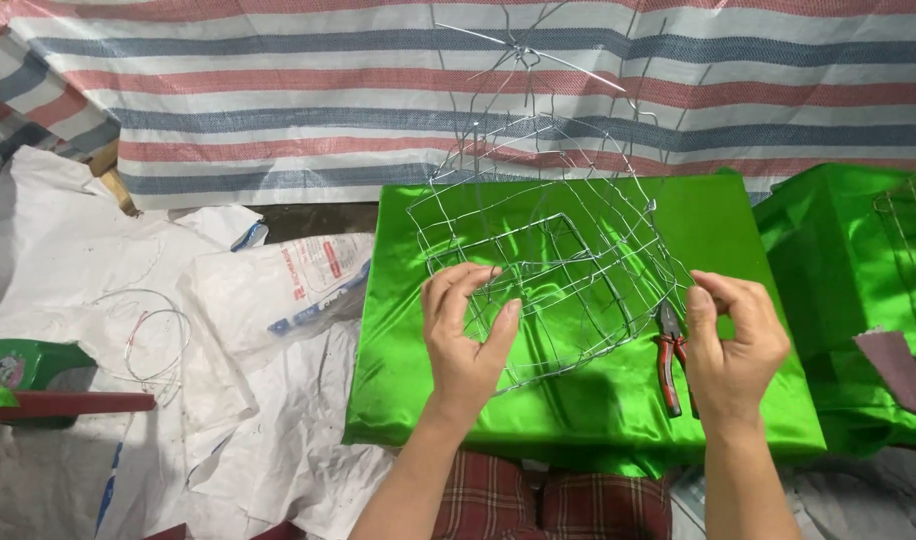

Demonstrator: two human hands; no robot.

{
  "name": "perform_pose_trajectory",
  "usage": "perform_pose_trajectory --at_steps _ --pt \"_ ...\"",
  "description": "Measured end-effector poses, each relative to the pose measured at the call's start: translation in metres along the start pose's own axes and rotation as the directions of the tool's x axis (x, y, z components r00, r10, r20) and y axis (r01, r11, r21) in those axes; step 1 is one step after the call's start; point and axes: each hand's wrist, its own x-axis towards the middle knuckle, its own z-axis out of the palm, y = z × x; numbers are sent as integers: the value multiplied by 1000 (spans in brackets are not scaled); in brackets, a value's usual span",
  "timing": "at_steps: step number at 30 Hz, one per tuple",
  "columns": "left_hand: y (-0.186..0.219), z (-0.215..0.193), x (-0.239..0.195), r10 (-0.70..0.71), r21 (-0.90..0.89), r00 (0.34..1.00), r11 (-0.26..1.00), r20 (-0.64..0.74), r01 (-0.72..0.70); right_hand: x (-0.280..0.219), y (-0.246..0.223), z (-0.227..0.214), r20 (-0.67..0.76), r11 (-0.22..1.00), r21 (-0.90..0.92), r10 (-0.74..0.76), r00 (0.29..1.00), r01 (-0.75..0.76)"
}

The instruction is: Assembling a wire cage by manually bending and joining metal wire segments, occasionally using pliers for precision.

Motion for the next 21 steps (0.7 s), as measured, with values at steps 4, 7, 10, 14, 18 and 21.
perform_pose_trajectory --at_steps 4,7,10,14,18,21 --pt "7 0 5 -14 26 1000 1000 19 13 -13 4 12 23 999 2 49 999 -49" --pt "1 2 7 7 -51 1000 999 -2 -7 -22 13 23 7 991 95 97 995 -97" --pt "4 0 12 0 -63 1000 998 1 0 -29 19 29 9 984 124 131 991 -131" --pt "13 -3 17 -8 -58 1000 998 1 8 -31 27 32 -6 994 83 73 997 -72" --pt "6 0 8 -74 -45 997 996 -25 73 -27 32 34 -15 996 23 89 996 -89" --pt "12 -1 0 -122 -24 992 992 -24 121 -15 14 32 34 990 -10 144 989 -144"
